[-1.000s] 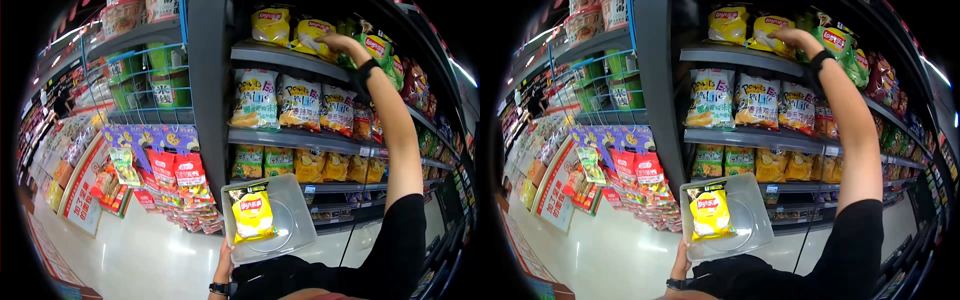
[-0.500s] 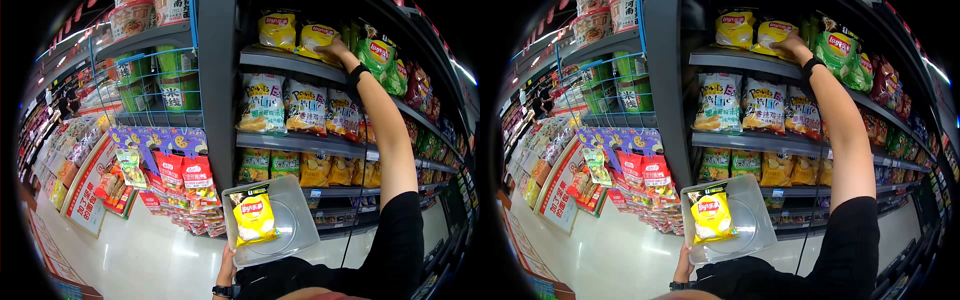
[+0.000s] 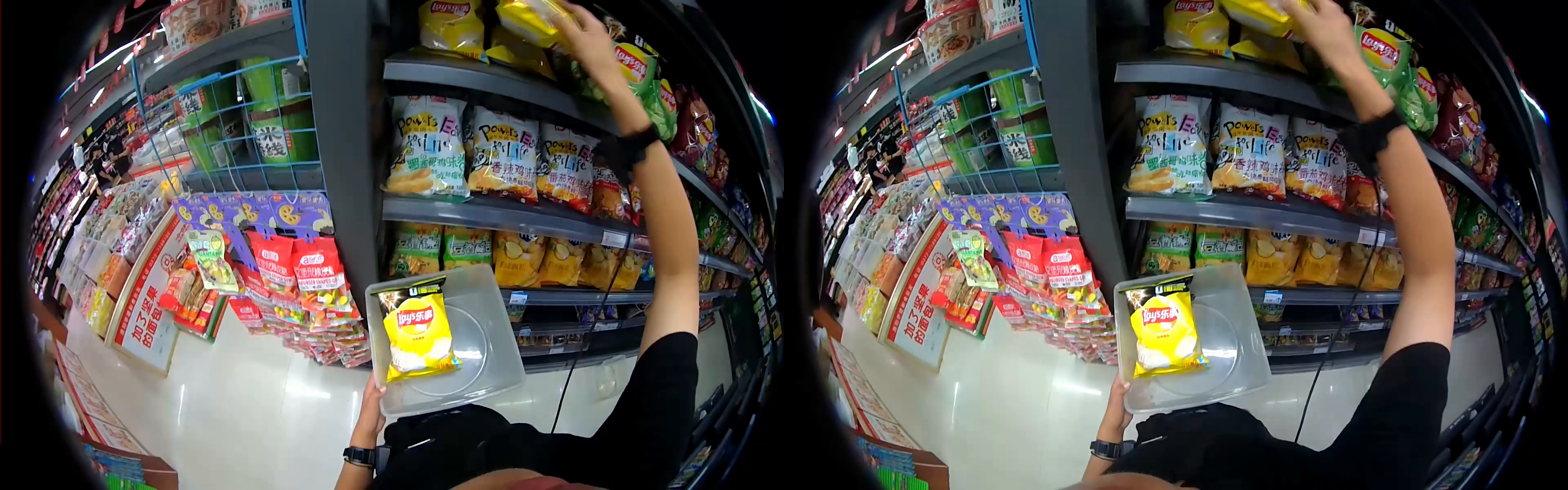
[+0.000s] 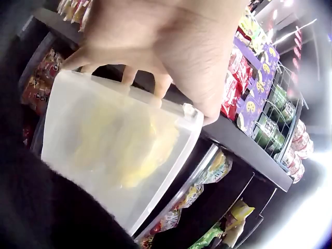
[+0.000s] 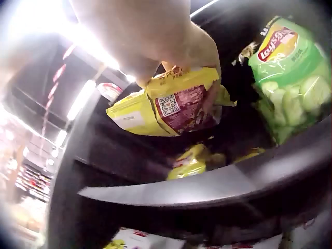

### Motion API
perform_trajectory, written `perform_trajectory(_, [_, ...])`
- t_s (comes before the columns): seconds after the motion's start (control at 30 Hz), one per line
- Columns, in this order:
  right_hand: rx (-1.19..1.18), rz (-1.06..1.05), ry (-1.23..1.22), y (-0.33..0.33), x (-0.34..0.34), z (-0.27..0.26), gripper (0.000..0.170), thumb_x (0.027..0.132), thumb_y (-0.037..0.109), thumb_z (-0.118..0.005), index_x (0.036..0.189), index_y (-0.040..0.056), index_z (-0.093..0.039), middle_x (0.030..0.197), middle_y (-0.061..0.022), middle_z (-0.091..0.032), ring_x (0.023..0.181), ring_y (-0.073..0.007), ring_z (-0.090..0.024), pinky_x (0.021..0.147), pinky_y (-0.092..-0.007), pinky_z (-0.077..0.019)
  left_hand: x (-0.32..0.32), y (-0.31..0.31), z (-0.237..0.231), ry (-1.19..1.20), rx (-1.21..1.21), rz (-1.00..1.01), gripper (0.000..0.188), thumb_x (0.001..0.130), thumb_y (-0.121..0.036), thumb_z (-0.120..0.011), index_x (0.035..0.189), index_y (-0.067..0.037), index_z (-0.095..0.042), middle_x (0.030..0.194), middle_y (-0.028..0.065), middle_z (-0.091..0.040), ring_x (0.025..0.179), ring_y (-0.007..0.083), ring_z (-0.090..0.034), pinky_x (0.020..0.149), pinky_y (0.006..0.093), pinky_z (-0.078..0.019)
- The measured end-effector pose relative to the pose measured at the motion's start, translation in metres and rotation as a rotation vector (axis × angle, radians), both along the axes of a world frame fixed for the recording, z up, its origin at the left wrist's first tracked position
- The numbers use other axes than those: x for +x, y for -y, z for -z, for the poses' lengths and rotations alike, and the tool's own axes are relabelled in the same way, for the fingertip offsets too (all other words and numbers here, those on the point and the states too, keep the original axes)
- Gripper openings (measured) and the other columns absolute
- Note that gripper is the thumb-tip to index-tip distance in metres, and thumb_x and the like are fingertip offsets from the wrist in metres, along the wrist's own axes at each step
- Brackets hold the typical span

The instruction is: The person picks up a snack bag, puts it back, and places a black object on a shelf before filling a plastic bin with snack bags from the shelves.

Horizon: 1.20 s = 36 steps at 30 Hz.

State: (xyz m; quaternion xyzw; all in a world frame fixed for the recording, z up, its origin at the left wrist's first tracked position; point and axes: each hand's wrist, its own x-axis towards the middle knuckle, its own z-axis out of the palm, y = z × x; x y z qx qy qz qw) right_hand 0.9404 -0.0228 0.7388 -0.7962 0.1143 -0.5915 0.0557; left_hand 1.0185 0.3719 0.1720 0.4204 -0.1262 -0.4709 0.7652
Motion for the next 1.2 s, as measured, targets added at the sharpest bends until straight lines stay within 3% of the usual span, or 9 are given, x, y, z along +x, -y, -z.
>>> perform_trajectory(0.07, [-0.072,-0.01,-0.034,0.009,-0.018,0.008,0.038,0.086,0.018,-0.069,0.118,-0.0014,-0.062,0.108,-0.0134,-0.066,0.099,-0.0173,-0.062,0.082,-0.0276,-0.0496,0.001,0.004,0.004,0.024,-0.004,-0.007,0.07,0.084,-0.023,-0.053,0.148,-0.002,-0.033,0.143,0.0102,-0.046,0.132,0.0222,-0.043,0.111,0.0352,-0.0308])
perform_trajectory(0.13, [-0.046,-0.09,-0.127,-0.021,-0.045,0.039,0.052,0.092,0.037,-0.064,0.133,0.0063,-0.056,0.114,-0.0136,-0.066,0.093,-0.0159,-0.066,0.079,-0.025,-0.0528,-0.001,0.008,-0.005,0.046,0.003,-0.007,0.071,0.084,-0.021,-0.055,0.148,0.0,-0.033,0.144,0.0092,-0.044,0.133,0.0216,-0.04,0.112,0.0337,-0.0278])
perform_trajectory(0.2, [0.098,-0.164,-0.135,-0.093,-0.059,0.091,0.05,0.085,0.035,-0.07,0.126,0.0067,-0.062,0.104,-0.0181,-0.065,0.098,-0.0334,-0.065,0.084,-0.0375,-0.0506,-0.002,0.011,-0.008,0.04,0.0,0.005,0.069,0.085,-0.015,-0.053,0.149,0.0,-0.031,0.145,0.0085,-0.043,0.133,0.0209,-0.04,0.111,0.033,-0.0293])
perform_trajectory(0.33, [-0.187,-0.205,-0.579,-0.155,-0.082,0.2,0.05,0.076,0.02,-0.078,0.121,0.0056,-0.063,0.095,-0.0169,-0.058,0.084,-0.0291,-0.055,0.075,-0.0363,-0.0459,-0.004,0.015,0.015,0.076,-0.004,-0.006,0.075,0.085,-0.01,-0.051,0.153,-0.001,-0.021,0.153,0.0106,-0.031,0.14,0.0218,-0.03,0.114,0.0333,-0.025])
perform_trajectory(0.37, [-0.067,-0.219,-0.653,-0.164,-0.086,0.23,0.05,0.075,0.02,-0.078,0.121,0.0063,-0.063,0.095,-0.0162,-0.057,0.083,-0.0294,-0.054,0.074,-0.0367,-0.0454,-0.005,0.013,0.0,-0.052,-0.021,0.033,0.075,0.085,-0.01,-0.05,0.153,-0.002,-0.02,0.153,0.0106,-0.032,0.14,0.022,-0.03,0.114,0.0332,-0.0243])
perform_trajectory(0.57, [0.235,-0.211,-0.76,-0.172,-0.096,0.355,0.05,0.075,0.024,-0.079,0.119,0.0081,-0.063,0.092,-0.0157,-0.051,0.083,-0.0318,-0.053,0.07,-0.0389,-0.0443,-0.01,0.015,-0.021,-0.007,-0.022,0.018,0.078,0.084,-0.013,-0.053,0.153,-0.002,-0.018,0.153,0.0115,-0.031,0.14,0.0222,-0.03,0.115,0.0345,-0.023])
perform_trajectory(0.73, [0.435,-0.182,-0.647,-0.172,-0.08,0.387,0.05,0.076,0.027,-0.079,0.118,0.0084,-0.062,0.097,-0.0165,-0.049,0.087,-0.0337,-0.054,0.073,-0.0398,-0.0473,-0.018,0.018,-0.022,0.023,-0.061,0.039,0.082,0.083,-0.011,-0.057,0.153,-0.001,-0.017,0.153,0.0121,-0.03,0.141,0.0228,-0.029,0.116,0.0344,-0.0217])
perform_trajectory(0.9, [0.497,-0.193,-0.812,-0.171,-0.074,0.403,0.057,0.079,0.031,-0.078,0.123,0.0079,-0.049,0.116,-0.0184,-0.044,0.106,-0.0394,-0.053,0.087,-0.0449,-0.0474,-0.017,0.022,-0.023,0.061,-0.075,0.069,0.083,0.08,-0.011,-0.056,0.153,-0.001,-0.017,0.154,0.0126,-0.029,0.142,0.0233,-0.028,0.116,0.0342,-0.0209])
perform_trajectory(1.2, [0.474,-0.242,-0.919,-0.162,-0.075,0.385,0.071,0.083,0.035,-0.074,0.14,0.01,-0.041,0.125,-0.0195,-0.043,0.112,-0.0397,-0.053,0.092,-0.0419,-0.0475,-0.02,0.017,-0.025,-0.033,-0.045,0.061,0.08,0.079,-0.01,-0.051,0.153,-0.002,-0.02,0.151,0.0125,-0.032,0.139,0.0233,-0.033,0.114,0.0343,-0.0245])
